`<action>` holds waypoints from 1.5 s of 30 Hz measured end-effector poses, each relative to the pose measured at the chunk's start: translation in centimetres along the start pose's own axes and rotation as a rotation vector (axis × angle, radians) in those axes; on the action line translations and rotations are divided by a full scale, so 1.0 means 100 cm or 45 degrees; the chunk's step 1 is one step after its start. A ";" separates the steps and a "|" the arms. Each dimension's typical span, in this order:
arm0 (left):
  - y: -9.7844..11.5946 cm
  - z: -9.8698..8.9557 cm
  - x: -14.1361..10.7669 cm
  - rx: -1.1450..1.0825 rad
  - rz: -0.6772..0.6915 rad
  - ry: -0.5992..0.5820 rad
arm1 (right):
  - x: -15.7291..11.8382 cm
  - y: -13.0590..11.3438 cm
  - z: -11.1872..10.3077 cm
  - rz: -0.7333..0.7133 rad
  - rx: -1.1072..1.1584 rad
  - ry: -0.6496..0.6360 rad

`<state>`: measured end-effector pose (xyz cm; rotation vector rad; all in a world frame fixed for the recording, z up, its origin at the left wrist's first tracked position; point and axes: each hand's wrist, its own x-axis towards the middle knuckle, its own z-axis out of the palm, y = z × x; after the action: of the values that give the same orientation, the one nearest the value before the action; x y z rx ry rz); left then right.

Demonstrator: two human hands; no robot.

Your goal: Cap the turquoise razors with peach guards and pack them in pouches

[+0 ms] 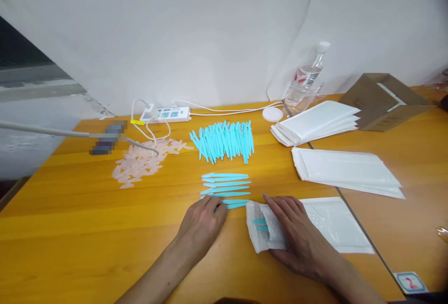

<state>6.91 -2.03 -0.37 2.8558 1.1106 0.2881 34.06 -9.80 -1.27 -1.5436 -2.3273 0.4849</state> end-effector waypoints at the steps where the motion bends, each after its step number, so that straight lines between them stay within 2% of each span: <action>1: -0.003 -0.001 0.000 0.001 0.016 -0.008 | 0.000 0.000 0.000 -0.001 -0.004 0.006; 3: -0.010 -0.005 -0.001 -0.062 0.007 0.029 | 0.000 0.000 0.000 -0.003 -0.005 0.011; 5: -0.016 -0.011 -0.004 -0.253 -0.083 0.097 | 0.001 -0.001 0.000 0.000 0.002 0.017; 7: -0.017 -0.019 -0.009 -0.589 -0.297 0.139 | 0.002 -0.002 0.000 0.002 0.018 0.029; 9: -0.012 -0.026 -0.015 -1.047 -0.580 0.163 | 0.003 -0.004 0.001 -0.006 0.044 0.042; 11: -0.003 -0.031 -0.018 -1.505 -0.816 0.211 | 0.006 -0.007 0.001 -0.022 0.077 0.043; 13: 0.009 -0.031 -0.018 -1.824 -0.947 0.308 | 0.009 -0.011 0.002 -0.037 0.100 0.044; 16: 0.032 -0.019 -0.013 -2.012 -1.070 0.513 | 0.013 -0.017 0.004 -0.053 0.104 0.063; 18: 0.050 -0.007 -0.008 -2.080 -1.149 0.597 | 0.014 -0.020 0.005 -0.068 0.095 0.089; 20: 0.069 0.004 -0.005 -2.171 -1.191 0.584 | 0.015 -0.022 0.007 -0.086 0.093 0.122; 22: 0.084 0.010 -0.006 -2.253 -1.162 0.490 | 0.015 -0.024 0.010 -0.093 0.101 0.153; 25: 0.087 0.007 -0.014 -2.164 -1.063 0.341 | 0.015 -0.026 0.013 -0.095 0.114 0.162; 29: 0.068 0.001 -0.025 -1.799 -1.020 0.223 | 0.017 -0.028 0.014 -0.116 0.118 0.129; 31: 0.063 0.002 -0.026 -1.601 -0.926 0.191 | 0.018 -0.030 0.015 -0.135 0.123 0.125; 33: 0.061 0.005 -0.026 -1.383 -0.743 0.194 | 0.018 -0.032 0.015 -0.153 0.126 0.120; 35: 0.058 0.007 -0.028 -1.122 -0.575 0.272 | 0.018 -0.032 0.016 -0.153 0.128 0.112; 38: 0.048 0.007 -0.032 -0.779 -0.470 0.330 | 0.016 -0.032 0.017 -0.131 0.129 0.090; 42: 0.036 0.005 -0.034 -0.739 -0.368 0.193 | 0.016 -0.032 0.017 -0.125 0.129 0.061; 45: 0.037 0.001 -0.032 -0.789 -0.381 0.199 | 0.018 -0.033 0.015 -0.117 0.125 0.048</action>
<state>7.08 -6.97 -0.44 2.1281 1.1919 0.7004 30.02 -9.54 -1.07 -1.3828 -2.2976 0.5341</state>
